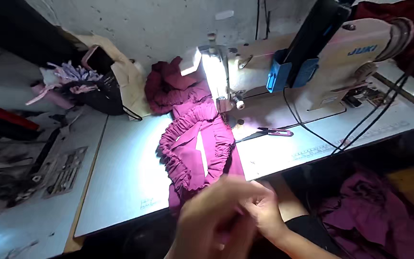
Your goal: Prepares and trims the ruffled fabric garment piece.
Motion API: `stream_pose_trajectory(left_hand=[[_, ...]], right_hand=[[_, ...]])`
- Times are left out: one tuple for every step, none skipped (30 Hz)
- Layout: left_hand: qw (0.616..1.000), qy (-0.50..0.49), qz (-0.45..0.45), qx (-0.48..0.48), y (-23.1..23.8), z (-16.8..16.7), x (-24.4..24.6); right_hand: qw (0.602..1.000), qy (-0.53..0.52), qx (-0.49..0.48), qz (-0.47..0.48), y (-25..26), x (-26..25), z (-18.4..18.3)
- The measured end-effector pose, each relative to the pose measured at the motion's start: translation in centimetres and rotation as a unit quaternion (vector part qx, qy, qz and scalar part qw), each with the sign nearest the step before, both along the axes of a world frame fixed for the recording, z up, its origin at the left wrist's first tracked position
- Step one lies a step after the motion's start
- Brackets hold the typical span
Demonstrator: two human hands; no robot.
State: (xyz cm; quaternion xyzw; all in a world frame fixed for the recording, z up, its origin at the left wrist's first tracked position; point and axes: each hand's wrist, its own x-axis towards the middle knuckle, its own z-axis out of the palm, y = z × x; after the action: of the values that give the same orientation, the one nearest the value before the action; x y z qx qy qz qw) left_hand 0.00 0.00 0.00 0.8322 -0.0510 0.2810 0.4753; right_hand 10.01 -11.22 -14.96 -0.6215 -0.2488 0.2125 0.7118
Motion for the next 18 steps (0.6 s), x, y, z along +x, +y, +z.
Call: stream_pose_trajectory(left_hand=[[0.980, 0.060, 0.143, 0.126, 0.7, -2.8, 2.0], [0.937, 0.125, 0.240, 0.223, 1.3, -5.5, 4.0], [0.896, 0.163, 0.296, 0.286, 2.1, -8.0, 5.6], [0.864, 0.173, 0.334, 0.335, 2.9, -9.8, 6.5], [0.838, 0.157, 0.362, 0.377, 3.6, -10.9, 6.9], [0.824, 0.132, 0.378, 0.401, 4.2, -11.3, 6.8], [0.824, 0.120, 0.372, 0.409, 4.3, -11.1, 6.2], [0.830, 0.109, 0.354, 0.418, 4.3, -10.7, 5.4], [0.833, 0.093, 0.336, 0.430, 4.2, -10.3, 4.7], [0.831, 0.086, 0.321, 0.447, 4.0, -10.0, 4.1], [0.826, 0.087, 0.314, 0.461, 3.7, -9.9, 3.7], [0.819, 0.092, 0.314, 0.471, 3.4, -9.8, 3.5], [0.811, 0.101, 0.320, 0.479, 3.1, -9.9, 3.6], [0.801, 0.109, 0.329, 0.489, 2.8, -9.9, 3.9], [0.789, 0.119, 0.340, 0.498, 2.6, -10.1, 4.4], [0.775, 0.132, 0.353, 0.507, 2.4, -10.3, 5.0], [0.759, 0.150, 0.369, 0.515, 2.3, -10.6, 5.6], [0.748, 0.172, 0.377, 0.518, 2.1, -10.8, 6.3]], right_hand=[[1.000, 0.009, -0.009, -0.021, 0.1, -0.3, -0.4], [0.999, 0.006, -0.010, -0.039, 0.2, -0.6, -0.7], [0.998, 0.003, 0.000, -0.055, 0.2, -0.7, -1.0], [0.997, -0.007, 0.006, -0.073, 0.2, -0.8, -1.3], [0.996, -0.013, 0.005, -0.088, 0.2, -0.7, -1.3], [0.995, -0.008, 0.000, -0.096, 0.0, -0.5, -1.3], [0.995, 0.002, -0.014, -0.099, -0.3, -0.2, -1.3], [0.995, 0.017, -0.028, -0.095, -0.7, 0.1, -1.4], [0.995, 0.037, -0.039, -0.085, -1.0, 0.4, -1.5], [0.994, 0.062, -0.052, -0.068, -1.3, 0.7, -1.7], [0.993, 0.092, -0.059, -0.046, -1.5, 0.8, -1.9], [0.990, 0.123, -0.061, -0.024, -1.7, 0.8, -2.1], [0.987, 0.148, -0.059, -0.002, -1.8, 0.9, -2.1], [0.984, 0.166, -0.056, 0.015, -1.8, 0.9, -2.1], [0.982, 0.176, -0.055, 0.027, -1.7, 0.8, -2.0], [0.982, 0.178, -0.054, 0.034, -1.6, 0.8, -2.0], [0.982, 0.176, -0.051, 0.044, -1.6, 0.7, -2.1], [0.983, 0.170, -0.046, 0.055, -1.6, 0.6, -2.1]])
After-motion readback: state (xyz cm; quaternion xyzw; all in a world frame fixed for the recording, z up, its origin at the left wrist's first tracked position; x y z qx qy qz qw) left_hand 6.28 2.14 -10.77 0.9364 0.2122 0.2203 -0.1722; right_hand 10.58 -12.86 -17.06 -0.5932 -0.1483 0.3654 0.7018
